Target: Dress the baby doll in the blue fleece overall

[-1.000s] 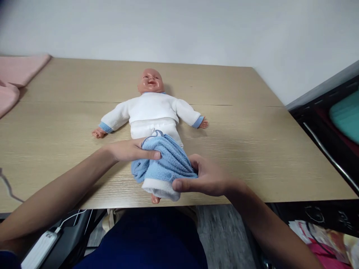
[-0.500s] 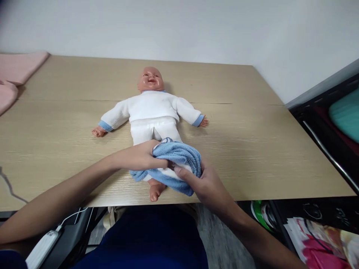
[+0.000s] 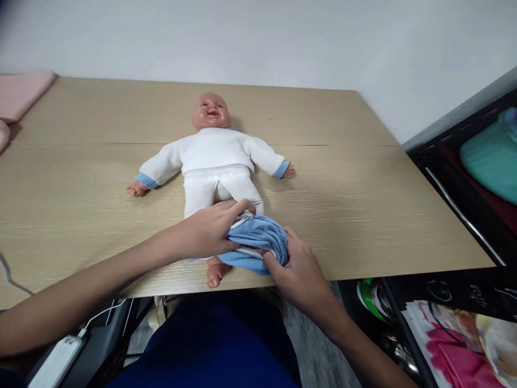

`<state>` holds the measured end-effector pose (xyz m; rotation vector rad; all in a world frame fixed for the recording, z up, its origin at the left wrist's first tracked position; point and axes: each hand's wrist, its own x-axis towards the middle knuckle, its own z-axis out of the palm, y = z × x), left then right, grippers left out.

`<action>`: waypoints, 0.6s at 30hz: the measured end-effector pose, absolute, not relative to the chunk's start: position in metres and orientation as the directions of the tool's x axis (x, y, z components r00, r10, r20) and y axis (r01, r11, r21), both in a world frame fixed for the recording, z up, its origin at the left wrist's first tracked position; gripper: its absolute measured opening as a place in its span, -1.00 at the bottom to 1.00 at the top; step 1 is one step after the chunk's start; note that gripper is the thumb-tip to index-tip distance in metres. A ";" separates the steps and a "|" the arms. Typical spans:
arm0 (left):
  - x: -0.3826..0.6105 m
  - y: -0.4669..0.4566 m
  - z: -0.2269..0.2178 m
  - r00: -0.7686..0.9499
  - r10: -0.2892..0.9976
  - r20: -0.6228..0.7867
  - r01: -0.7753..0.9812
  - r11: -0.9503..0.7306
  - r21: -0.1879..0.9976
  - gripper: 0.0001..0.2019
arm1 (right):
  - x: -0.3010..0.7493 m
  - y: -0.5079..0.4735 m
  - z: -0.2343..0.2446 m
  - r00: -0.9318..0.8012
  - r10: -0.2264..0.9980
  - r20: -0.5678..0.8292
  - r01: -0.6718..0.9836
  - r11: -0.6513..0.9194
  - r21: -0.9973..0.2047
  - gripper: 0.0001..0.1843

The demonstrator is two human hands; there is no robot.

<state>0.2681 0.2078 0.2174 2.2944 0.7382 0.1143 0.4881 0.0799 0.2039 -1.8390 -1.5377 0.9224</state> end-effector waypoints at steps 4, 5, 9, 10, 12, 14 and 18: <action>0.266 0.212 0.216 0.812 0.564 -0.150 0.448 -0.438 0.780 -0.42 | 0.491 0.076 0.189 0.056 0.964 -0.259 0.379 -0.260 -0.888 -0.45; 0.265 0.213 0.215 0.808 0.569 -0.153 0.426 -0.386 0.818 -0.42 | 0.491 0.074 0.186 0.031 0.956 -0.293 0.320 -0.288 -0.903 -0.40; 0.259 0.215 0.210 0.816 0.570 -0.095 0.285 -0.254 0.924 -0.44 | 0.483 0.068 0.176 -0.037 0.939 -0.343 0.170 -0.332 -0.928 -0.20; 0.257 0.215 0.209 0.820 0.569 -0.065 0.247 -0.248 0.937 -0.43 | 0.480 0.066 0.175 -0.037 0.942 -0.332 0.159 -0.323 -0.933 -0.17; 0.256 0.215 0.206 0.825 0.565 0.004 0.168 -0.251 0.953 -0.35 | 0.473 0.065 0.174 -0.040 0.948 -0.315 0.146 -0.306 -0.941 -0.14; 0.257 0.216 0.205 0.821 0.566 0.074 0.091 -0.258 0.962 -0.28 | 0.466 0.064 0.174 -0.010 0.952 -0.306 0.130 -0.302 -0.944 -0.18; 0.258 0.217 0.208 0.813 0.562 0.153 0.011 -0.277 0.961 -0.32 | 0.454 0.065 0.173 0.205 0.961 -0.189 0.170 -0.225 -0.959 -0.45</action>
